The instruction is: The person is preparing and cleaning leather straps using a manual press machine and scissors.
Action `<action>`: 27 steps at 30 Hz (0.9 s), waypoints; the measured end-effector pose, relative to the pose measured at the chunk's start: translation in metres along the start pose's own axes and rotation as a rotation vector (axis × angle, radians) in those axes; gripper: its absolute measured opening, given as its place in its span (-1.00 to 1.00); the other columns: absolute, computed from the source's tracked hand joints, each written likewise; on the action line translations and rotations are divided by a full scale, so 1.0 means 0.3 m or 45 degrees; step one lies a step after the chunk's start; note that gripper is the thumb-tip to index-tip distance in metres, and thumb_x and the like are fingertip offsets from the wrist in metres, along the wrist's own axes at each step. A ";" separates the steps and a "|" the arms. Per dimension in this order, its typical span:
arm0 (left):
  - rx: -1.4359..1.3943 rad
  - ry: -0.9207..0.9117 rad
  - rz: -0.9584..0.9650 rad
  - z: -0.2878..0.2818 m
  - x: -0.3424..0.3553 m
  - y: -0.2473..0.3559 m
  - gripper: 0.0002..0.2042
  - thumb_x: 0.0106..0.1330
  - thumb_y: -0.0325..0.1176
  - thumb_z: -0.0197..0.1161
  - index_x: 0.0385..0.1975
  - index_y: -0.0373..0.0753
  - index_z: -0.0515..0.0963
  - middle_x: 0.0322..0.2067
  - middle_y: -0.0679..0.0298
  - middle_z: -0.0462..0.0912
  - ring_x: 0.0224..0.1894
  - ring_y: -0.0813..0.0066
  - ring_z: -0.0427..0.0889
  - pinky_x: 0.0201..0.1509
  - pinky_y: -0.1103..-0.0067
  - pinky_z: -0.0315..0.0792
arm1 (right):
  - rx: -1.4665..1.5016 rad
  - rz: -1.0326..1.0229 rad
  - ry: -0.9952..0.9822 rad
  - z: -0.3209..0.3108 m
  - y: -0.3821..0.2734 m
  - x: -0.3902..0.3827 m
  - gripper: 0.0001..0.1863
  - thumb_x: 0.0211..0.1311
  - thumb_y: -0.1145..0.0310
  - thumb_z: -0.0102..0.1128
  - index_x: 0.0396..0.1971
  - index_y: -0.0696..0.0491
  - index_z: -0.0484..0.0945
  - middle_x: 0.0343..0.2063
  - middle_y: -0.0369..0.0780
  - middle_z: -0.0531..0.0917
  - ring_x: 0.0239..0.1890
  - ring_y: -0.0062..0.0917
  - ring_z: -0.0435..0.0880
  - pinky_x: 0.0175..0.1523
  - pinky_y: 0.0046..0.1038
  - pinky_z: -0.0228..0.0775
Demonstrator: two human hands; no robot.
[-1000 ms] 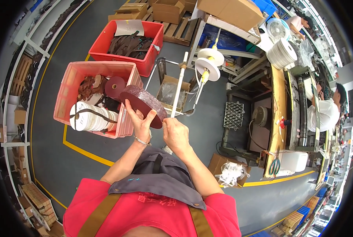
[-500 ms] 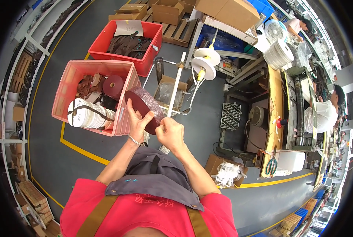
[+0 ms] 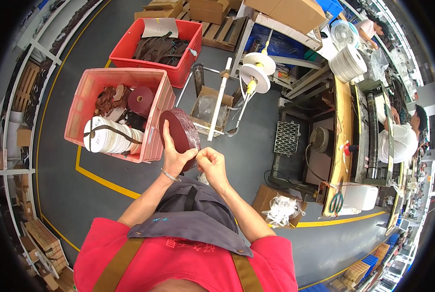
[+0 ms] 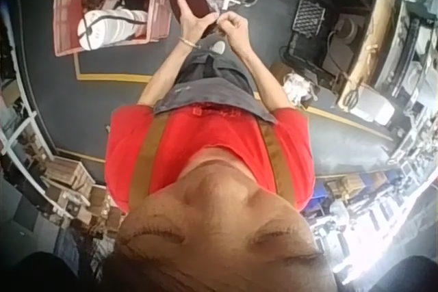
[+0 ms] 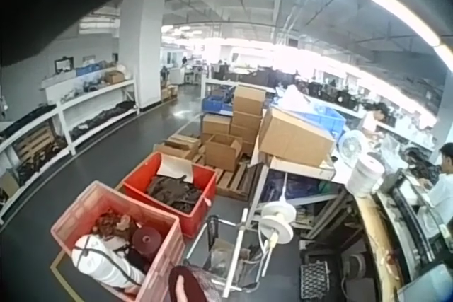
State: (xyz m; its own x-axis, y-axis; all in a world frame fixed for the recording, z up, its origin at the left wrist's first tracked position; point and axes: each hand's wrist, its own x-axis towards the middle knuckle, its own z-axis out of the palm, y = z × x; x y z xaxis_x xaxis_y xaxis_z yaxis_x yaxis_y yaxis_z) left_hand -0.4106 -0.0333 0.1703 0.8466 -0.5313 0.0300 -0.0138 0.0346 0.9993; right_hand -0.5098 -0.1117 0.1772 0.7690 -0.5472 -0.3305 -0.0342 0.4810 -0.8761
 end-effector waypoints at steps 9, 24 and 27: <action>0.131 0.004 0.116 -0.012 0.033 0.040 -0.03 -0.26 -0.46 0.28 0.21 -0.28 -0.20 0.08 0.05 0.09 0.07 0.34 0.20 0.11 0.54 0.16 | -0.721 -0.165 -0.059 0.018 -0.053 0.019 -0.88 0.00 0.45 0.19 -0.56 0.17 0.46 -0.67 -0.41 0.45 -0.58 -0.81 0.33 -0.50 -0.71 0.21; -0.279 -0.338 -0.096 -0.060 0.034 0.127 -0.01 -0.32 -0.54 0.24 0.22 -0.11 -0.20 -0.12 0.19 0.29 -0.15 0.41 0.37 -0.03 0.52 0.33 | -0.862 -0.822 0.314 -0.021 -0.008 0.032 -0.84 -0.18 0.58 0.05 -0.73 0.17 0.25 -0.77 -0.18 0.36 -0.74 -0.45 0.35 -0.60 -0.46 0.22; -0.453 -0.285 -0.190 -0.130 0.033 0.182 -0.06 -0.34 -0.47 0.20 0.21 -0.13 -0.13 -0.22 0.15 0.38 -0.21 0.34 0.45 -0.05 0.49 0.35 | -0.793 -0.621 0.622 -0.169 0.055 0.060 -0.84 -0.17 0.61 0.01 -0.76 0.10 0.25 -0.78 -0.36 0.37 -0.73 -0.67 0.33 -0.63 -0.59 0.18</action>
State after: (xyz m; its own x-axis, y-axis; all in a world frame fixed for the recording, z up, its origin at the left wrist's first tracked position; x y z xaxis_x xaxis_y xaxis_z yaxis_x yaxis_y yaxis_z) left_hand -0.3820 -0.0037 0.2244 0.6891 -0.7212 -0.0710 0.3169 0.2117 0.9245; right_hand -0.5290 -0.1484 0.1391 0.4391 -0.8879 0.1371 -0.2231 -0.2556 -0.9407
